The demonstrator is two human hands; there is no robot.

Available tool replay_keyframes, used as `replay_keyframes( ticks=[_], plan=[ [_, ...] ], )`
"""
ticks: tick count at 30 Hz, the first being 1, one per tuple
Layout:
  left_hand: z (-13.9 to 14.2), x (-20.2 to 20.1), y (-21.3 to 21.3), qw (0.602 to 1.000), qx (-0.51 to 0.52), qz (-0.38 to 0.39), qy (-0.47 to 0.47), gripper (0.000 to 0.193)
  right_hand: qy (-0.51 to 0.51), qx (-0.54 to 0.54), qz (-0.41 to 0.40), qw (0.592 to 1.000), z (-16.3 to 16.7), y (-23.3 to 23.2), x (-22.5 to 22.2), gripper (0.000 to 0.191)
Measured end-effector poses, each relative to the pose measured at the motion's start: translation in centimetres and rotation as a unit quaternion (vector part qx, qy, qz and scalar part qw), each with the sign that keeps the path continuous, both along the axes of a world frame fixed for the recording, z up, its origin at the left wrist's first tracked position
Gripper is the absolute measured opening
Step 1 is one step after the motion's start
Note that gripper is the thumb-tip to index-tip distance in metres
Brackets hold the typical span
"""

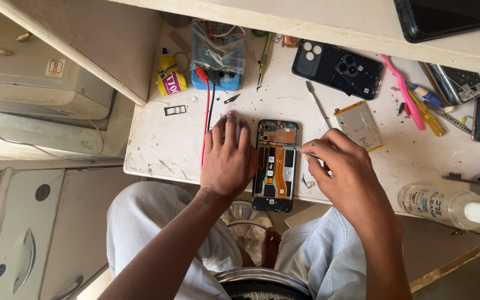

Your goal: The person repairs a disassembled smartphone at a cluttered workbench. They use a screwdriver on the phone's internal components, manipulate the exposed board and flex cables by hand, and touch multimeter probes to the device while other phones, a battery, and repair tools lie around the bench.

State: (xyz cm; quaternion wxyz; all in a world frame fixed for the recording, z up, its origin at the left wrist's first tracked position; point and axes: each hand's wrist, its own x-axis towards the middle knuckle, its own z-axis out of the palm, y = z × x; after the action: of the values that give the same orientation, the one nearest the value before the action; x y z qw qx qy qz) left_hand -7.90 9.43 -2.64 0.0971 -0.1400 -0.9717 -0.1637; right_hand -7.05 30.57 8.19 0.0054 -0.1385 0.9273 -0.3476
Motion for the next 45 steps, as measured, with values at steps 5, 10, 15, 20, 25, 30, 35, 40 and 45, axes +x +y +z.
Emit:
replay_keyframes(
  ticks=[5, 10, 15, 20, 25, 30, 35, 40, 45],
  plan=[
    [-0.2, -0.4, 0.1, 1.000, -0.002, -0.002, 0.001, 0.053, -0.001, 0.003, -0.003, 1.000, -0.1, 0.2, -0.2, 0.019],
    [-0.4, -0.5, 0.1, 1.000, 0.000, -0.001, 0.001, 0.053, 0.008, 0.007, -0.006, 1.000, -0.1, 0.4, -0.4, 0.018],
    [-0.4, -0.6, 0.1, 1.000, -0.008, -0.001, -0.009, 0.054, 0.009, 0.001, -0.003, 1.000, -0.1, 0.2, -0.4, 0.019],
    [-0.6, -0.4, -0.3, 1.000, -0.011, -0.005, 0.000, 0.054, -0.005, 0.004, -0.008, 1.000, 0.0, -0.3, -0.1, 0.020],
    [-0.6, 0.2, -0.6, 1.000, -0.001, -0.003, -0.003, 0.054, -0.022, -0.017, -0.043, 0.999, -0.2, -0.4, 1.0, 0.021],
    [-0.2, 0.2, -0.8, 1.000, 0.002, -0.010, 0.009, 0.053, 0.010, -0.020, -0.090, 0.996, -0.9, -0.6, 2.7, 0.018],
    [-0.1, 0.3, -1.0, 1.000, 0.007, -0.009, 0.015, 0.052, 0.093, -0.042, -0.136, 0.985, -2.5, -1.7, 5.5, 0.023],
    [0.0, 0.7, -0.7, 1.000, 0.007, -0.009, 0.014, 0.050, 0.111, -0.073, -0.167, 0.977, -4.3, -1.8, 6.9, 0.021],
    [0.2, 1.3, -0.3, 1.000, -0.003, -0.010, 0.013, 0.051, 0.114, -0.067, -0.162, 0.978, -5.1, -1.3, 7.3, 0.021]
  ],
)
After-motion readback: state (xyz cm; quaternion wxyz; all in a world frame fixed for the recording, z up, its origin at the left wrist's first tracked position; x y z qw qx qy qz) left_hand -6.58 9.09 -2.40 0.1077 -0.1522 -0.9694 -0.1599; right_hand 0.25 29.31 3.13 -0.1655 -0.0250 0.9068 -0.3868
